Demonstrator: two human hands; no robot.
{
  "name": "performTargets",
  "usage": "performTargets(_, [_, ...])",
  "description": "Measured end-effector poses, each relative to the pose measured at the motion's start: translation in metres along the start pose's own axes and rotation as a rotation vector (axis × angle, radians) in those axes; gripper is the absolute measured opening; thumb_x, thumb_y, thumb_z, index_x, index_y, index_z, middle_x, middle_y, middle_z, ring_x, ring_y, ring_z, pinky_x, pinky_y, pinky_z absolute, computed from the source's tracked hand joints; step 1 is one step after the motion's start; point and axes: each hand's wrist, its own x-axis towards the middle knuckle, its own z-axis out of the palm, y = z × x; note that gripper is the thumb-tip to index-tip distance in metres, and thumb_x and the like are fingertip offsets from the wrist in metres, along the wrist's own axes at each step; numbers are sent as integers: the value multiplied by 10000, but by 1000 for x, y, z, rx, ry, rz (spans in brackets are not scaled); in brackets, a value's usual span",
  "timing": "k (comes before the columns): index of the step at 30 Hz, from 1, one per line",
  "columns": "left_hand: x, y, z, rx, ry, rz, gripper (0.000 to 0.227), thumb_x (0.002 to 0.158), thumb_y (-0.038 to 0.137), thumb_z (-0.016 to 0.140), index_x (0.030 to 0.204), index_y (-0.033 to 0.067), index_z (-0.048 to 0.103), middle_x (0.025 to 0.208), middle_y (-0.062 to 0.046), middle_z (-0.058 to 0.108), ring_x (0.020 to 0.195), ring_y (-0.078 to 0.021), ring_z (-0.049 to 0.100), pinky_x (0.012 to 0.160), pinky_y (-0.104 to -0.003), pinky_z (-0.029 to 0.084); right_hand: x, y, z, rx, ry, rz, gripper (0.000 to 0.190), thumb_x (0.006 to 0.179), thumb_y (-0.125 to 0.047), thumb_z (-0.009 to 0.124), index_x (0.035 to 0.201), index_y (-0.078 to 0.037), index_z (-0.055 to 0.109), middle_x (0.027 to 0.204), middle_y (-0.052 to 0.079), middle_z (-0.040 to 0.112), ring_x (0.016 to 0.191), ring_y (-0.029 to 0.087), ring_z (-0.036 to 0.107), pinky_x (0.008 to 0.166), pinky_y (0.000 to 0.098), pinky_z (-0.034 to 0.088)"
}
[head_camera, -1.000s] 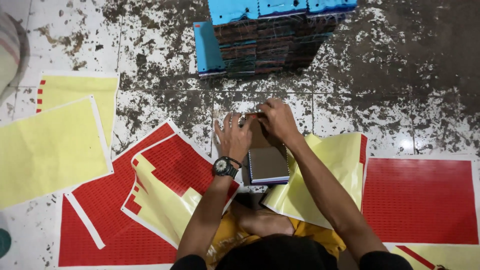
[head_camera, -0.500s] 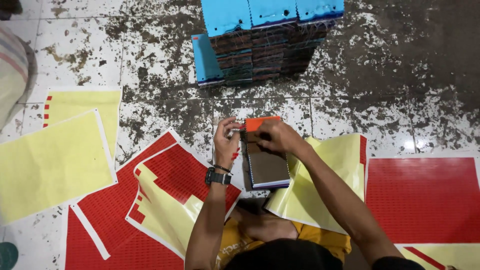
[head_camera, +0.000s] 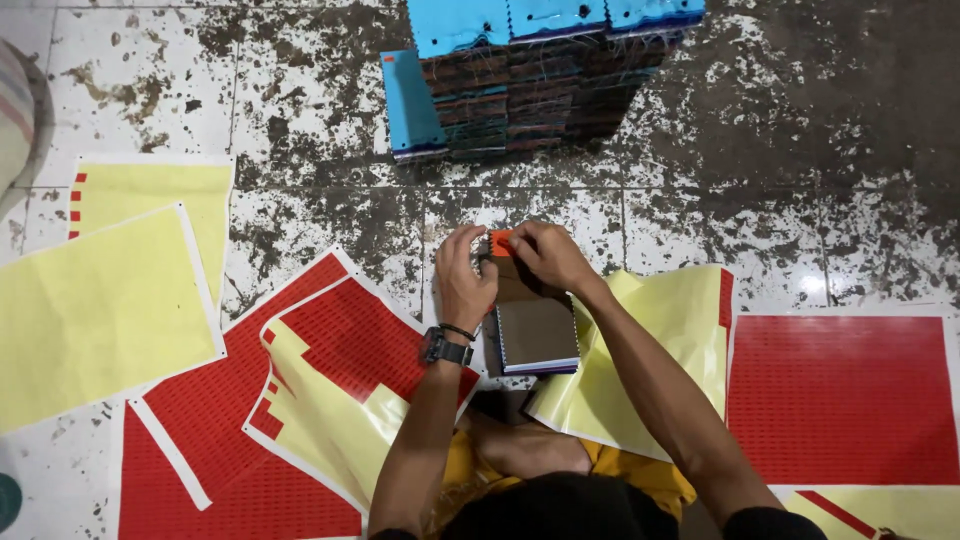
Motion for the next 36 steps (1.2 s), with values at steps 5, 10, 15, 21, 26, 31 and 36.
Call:
performTargets(5, [-4,-35,16,286,-17,115,385,881,35,572,1197,215,700,1258,-19,576,1295,-291,501,1103,-505,384,8,2,5,-125,-30,24,196,1012,-231,613,1048,-78,730,968,147,754,975,358,723,859,457,575])
performTargets(10, [1,-39,25,503,-3,241,396,871,51,636,1176,283,737,1264,-14,578,1298,-286,483,1093,-558,373,21,28,22,-270,-58,56,198,1025,-252,589,1070,-113,724,983,98,744,1000,305,723,877,416,579])
performTargets(15, [-4,-10,0,576,-123,195,411,903,108,606,1260,299,676,1294,-40,546,1325,-339,491,1088,-666,342,19,28,26,-415,59,72,270,929,-188,707,1181,-94,675,1104,168,679,1013,380,710,838,488,605])
performTargets(21, [4,-21,19,282,-106,80,366,886,1,577,1190,176,684,1404,-97,494,1339,-396,489,1126,-694,283,34,74,24,-667,160,-264,159,833,-272,812,963,-210,745,890,-2,665,885,262,716,740,407,604])
performTargets(26, [7,-29,18,-226,29,-58,421,820,-136,516,1159,88,626,1388,-167,472,1202,-422,625,1025,-532,520,13,46,21,-707,423,-531,115,873,-234,772,798,-200,691,905,-42,649,877,188,649,754,342,520])
performTargets(31, [9,-23,2,-680,32,-164,440,807,-187,447,1148,23,629,1303,-209,536,1024,-424,717,896,-452,614,-12,12,-2,-193,-12,-408,133,773,-163,768,859,-90,698,875,130,699,896,380,689,778,484,564])
performTargets(36, [12,-21,3,-746,-66,-181,471,781,-194,441,1144,20,653,1257,-202,572,947,-357,752,871,-441,606,-15,-30,-14,103,-29,-51,194,923,-170,726,1048,-25,759,947,212,766,949,410,730,859,480,564])
